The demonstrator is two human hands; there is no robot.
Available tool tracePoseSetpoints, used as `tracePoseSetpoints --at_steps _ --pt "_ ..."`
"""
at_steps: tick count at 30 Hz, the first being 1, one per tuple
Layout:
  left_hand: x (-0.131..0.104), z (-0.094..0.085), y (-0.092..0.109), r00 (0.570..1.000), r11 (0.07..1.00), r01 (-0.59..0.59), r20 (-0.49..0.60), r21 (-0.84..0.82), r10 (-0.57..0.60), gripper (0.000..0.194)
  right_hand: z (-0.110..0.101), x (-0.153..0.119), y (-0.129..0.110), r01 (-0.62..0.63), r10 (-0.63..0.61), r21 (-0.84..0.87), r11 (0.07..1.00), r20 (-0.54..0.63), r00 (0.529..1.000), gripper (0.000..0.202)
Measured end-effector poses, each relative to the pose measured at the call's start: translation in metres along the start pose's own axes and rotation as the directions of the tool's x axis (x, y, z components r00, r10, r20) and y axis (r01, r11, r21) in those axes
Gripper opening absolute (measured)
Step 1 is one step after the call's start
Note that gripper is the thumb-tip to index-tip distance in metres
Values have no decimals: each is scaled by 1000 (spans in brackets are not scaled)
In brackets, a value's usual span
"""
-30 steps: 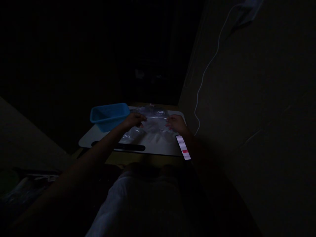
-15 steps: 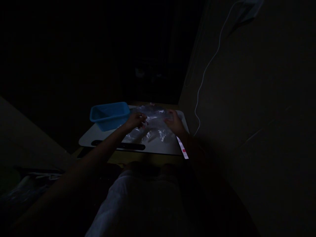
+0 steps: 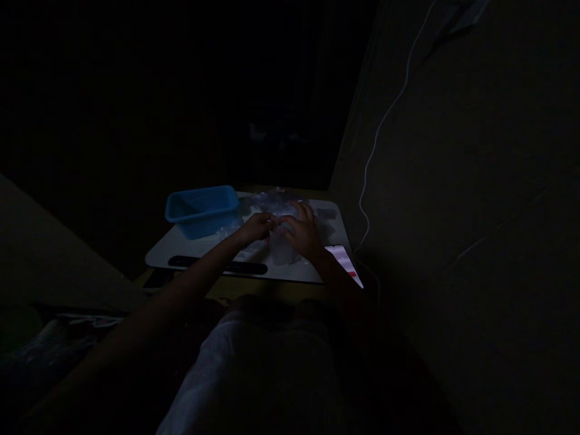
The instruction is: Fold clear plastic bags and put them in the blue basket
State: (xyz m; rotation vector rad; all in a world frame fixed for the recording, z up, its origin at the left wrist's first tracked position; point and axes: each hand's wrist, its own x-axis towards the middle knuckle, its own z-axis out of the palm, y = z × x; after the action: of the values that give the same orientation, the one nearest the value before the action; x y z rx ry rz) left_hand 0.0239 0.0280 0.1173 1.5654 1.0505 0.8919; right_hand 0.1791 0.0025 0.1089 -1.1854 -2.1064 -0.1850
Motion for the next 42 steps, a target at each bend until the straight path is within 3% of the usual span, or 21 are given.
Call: tracePoseSetpoints --at_steps 7,12,19,27,29,32,34,36,38,42 --pt "-4 2 0 998 999 -31 62 14 30 15 1 3 0 23 -23 -2 1000 -9 1000 13" --pt "1 -2 -12 996 996 -74 62 41 71 13 3 1 1 59 -57 -23 998 54 997 11" --pt "12 -18 -19 997 999 -39 -63 18 40 11 1 -20 -4 128 -122 -90 988 63 991 12" --pt "19 -30 -14 979 992 -79 -195 -100 58 15 13 -59 -16 135 -133 14 991 291 947 6" --pt "19 -32 -13 980 992 -88 -184 -94 69 17 13 -57 -10 83 -91 44 996 250 964 12" --pt "18 -36 -9 987 994 -108 -126 -35 103 17 8 -38 10 -99 90 106 989 94 992 28" --pt "16 -39 -5 988 991 -131 -77 7 131 16 3 -20 27 -291 289 179 940 43 957 44" --pt "15 -40 -1 986 986 -160 -39 37 161 15 -1 -3 42 -485 481 334 808 101 871 61" --pt "14 -40 1 983 982 -180 -13 53 181 15 -5 11 54 -542 515 401 739 183 837 60" --pt "12 -40 0 992 989 -116 -34 94 120 17 -8 24 61 -660 513 560 501 423 747 16"
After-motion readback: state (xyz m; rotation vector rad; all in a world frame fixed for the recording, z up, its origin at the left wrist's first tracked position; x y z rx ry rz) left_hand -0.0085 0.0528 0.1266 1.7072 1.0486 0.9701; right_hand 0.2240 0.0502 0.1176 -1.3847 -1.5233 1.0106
